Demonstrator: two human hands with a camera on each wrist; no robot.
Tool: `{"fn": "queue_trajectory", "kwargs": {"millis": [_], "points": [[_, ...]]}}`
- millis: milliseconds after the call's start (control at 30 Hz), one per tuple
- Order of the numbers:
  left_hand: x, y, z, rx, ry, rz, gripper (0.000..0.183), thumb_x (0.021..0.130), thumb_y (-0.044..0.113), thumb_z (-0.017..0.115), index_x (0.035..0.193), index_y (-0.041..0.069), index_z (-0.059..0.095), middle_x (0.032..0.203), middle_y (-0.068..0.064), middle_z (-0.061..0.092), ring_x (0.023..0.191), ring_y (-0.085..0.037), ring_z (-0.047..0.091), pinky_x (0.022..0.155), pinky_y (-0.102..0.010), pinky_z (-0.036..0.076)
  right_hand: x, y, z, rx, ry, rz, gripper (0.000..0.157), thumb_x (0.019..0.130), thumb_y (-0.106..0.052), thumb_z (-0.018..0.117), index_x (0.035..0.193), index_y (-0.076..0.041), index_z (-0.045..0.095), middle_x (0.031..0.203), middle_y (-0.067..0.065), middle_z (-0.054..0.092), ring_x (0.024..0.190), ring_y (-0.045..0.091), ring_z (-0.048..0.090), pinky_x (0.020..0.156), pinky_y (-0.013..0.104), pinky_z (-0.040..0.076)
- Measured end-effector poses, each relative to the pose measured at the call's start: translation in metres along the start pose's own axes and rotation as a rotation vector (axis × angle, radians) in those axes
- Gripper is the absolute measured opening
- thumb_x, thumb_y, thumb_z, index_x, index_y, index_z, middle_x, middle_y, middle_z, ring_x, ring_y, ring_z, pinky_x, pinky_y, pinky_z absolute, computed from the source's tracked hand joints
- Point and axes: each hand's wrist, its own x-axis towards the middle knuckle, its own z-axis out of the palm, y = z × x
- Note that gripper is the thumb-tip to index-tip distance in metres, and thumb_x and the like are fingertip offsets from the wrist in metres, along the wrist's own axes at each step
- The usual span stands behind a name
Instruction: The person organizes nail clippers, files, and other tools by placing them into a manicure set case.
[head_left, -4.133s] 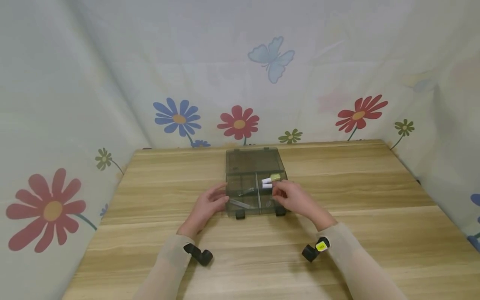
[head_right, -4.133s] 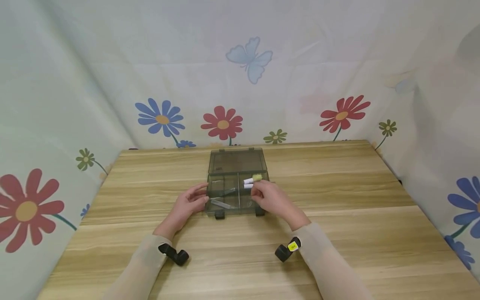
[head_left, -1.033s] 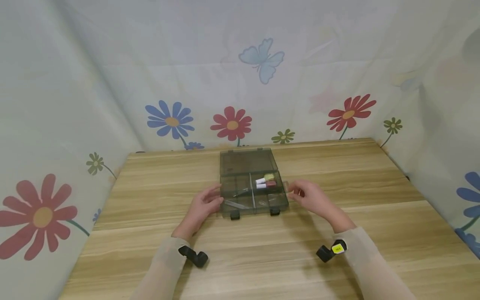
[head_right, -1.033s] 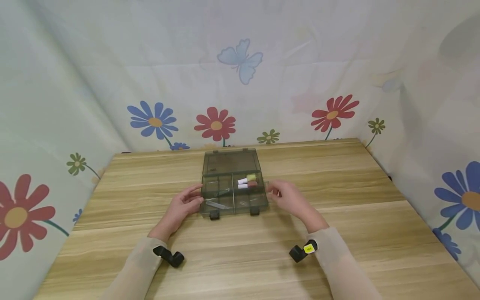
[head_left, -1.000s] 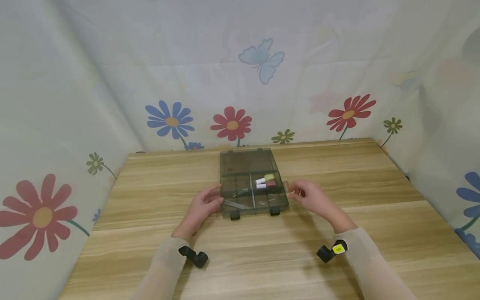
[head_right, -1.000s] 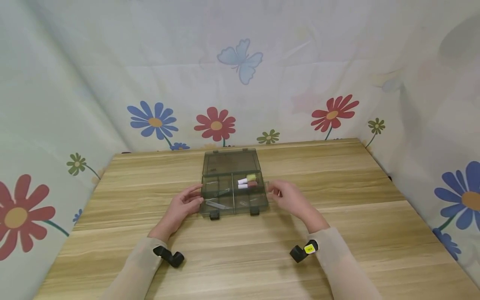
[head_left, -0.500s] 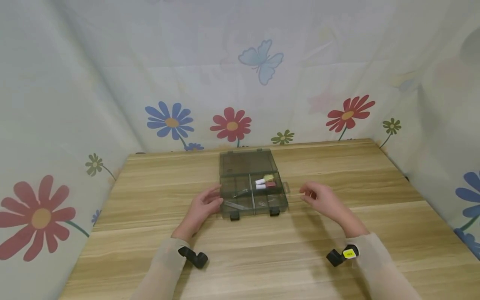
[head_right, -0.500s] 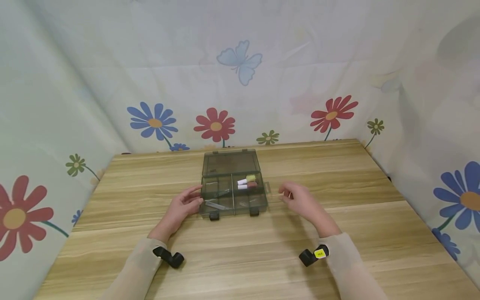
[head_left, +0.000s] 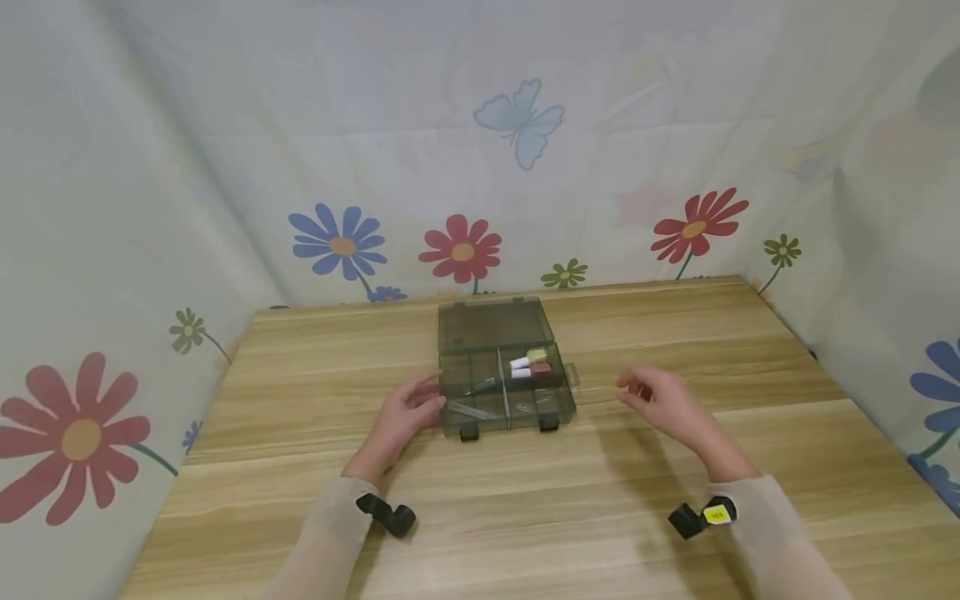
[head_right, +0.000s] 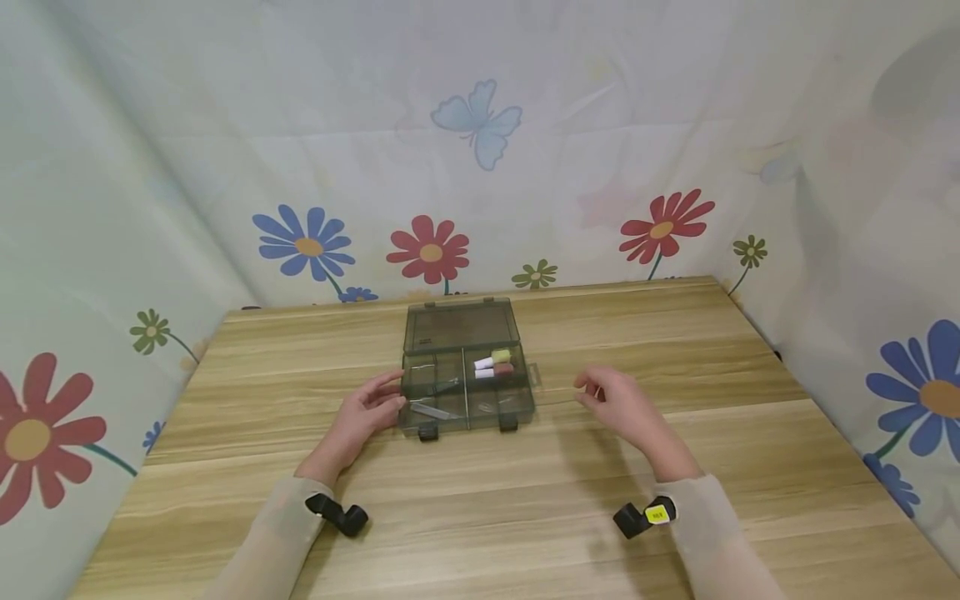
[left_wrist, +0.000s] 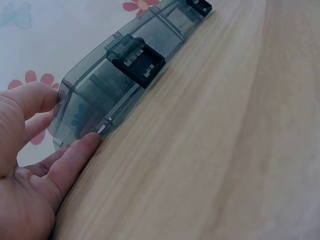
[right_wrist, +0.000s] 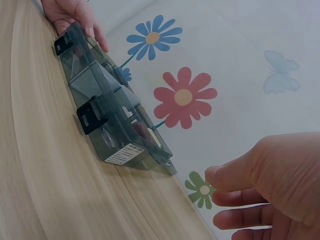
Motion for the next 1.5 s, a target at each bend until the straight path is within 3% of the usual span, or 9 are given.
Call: {"fn": "queue_trajectory", "kwargs": {"millis": [400, 733, 967, 1100, 1500], "points": [[0.000, 0.001, 0.000, -0.011, -0.007, 0.018, 0.056, 0.087, 0.023, 0.067, 0.138, 0.012, 0.046, 0.131, -0.018, 0.048, 0.116, -0.029, 0.051, 0.083, -0.036, 0.051, -0.013, 0.006, -0.010, -0.028, 0.025, 0.034, 0.010, 0.083, -0.002, 0.068, 0.092, -0.002, 0.064, 0.076, 0.000, 0.056, 0.067, 0.013, 0.049, 0.057, 0.027, 0.044], [-0.001, -0.002, -0.001, 0.001, -0.008, 0.015, 0.054, 0.087, 0.024, 0.067, 0.137, 0.015, 0.047, 0.131, -0.016, 0.048, 0.115, -0.028, 0.052, 0.084, -0.036, 0.051, -0.022, 0.010, -0.021, -0.044, 0.039, 0.070, 0.009, 0.084, -0.003, 0.067, 0.093, -0.004, 0.064, 0.077, 0.000, 0.057, 0.069, 0.014, 0.050, 0.058, 0.028, 0.044], [-0.005, 0.008, 0.000, -0.015, -0.031, -0.011, 0.054, 0.090, 0.014, 0.063, 0.140, 0.009, 0.041, 0.135, -0.024, 0.043, 0.118, -0.033, 0.048, 0.086, -0.035, 0.050, -0.028, 0.015, -0.026, -0.052, 0.057, 0.085, 0.011, 0.084, -0.003, 0.067, 0.094, -0.003, 0.065, 0.077, 0.000, 0.058, 0.069, 0.015, 0.050, 0.057, 0.027, 0.044], [-0.001, 0.000, -0.001, 0.005, -0.013, 0.005, 0.054, 0.089, 0.020, 0.065, 0.139, 0.013, 0.044, 0.133, -0.020, 0.046, 0.117, -0.031, 0.050, 0.084, -0.034, 0.051, -0.030, 0.015, -0.027, -0.058, 0.063, 0.084, 0.010, 0.084, -0.003, 0.068, 0.094, -0.002, 0.064, 0.076, 0.000, 0.058, 0.068, 0.014, 0.050, 0.057, 0.027, 0.044], [-0.002, 0.002, 0.000, 0.024, 0.000, -0.005, 0.055, 0.088, 0.026, 0.066, 0.138, 0.016, 0.046, 0.132, -0.014, 0.048, 0.118, -0.027, 0.050, 0.084, -0.037, 0.051, -0.039, 0.023, -0.040, -0.085, 0.105, 0.078, 0.010, 0.084, -0.002, 0.067, 0.093, -0.002, 0.064, 0.077, 0.001, 0.058, 0.068, 0.015, 0.050, 0.056, 0.027, 0.043]]}}
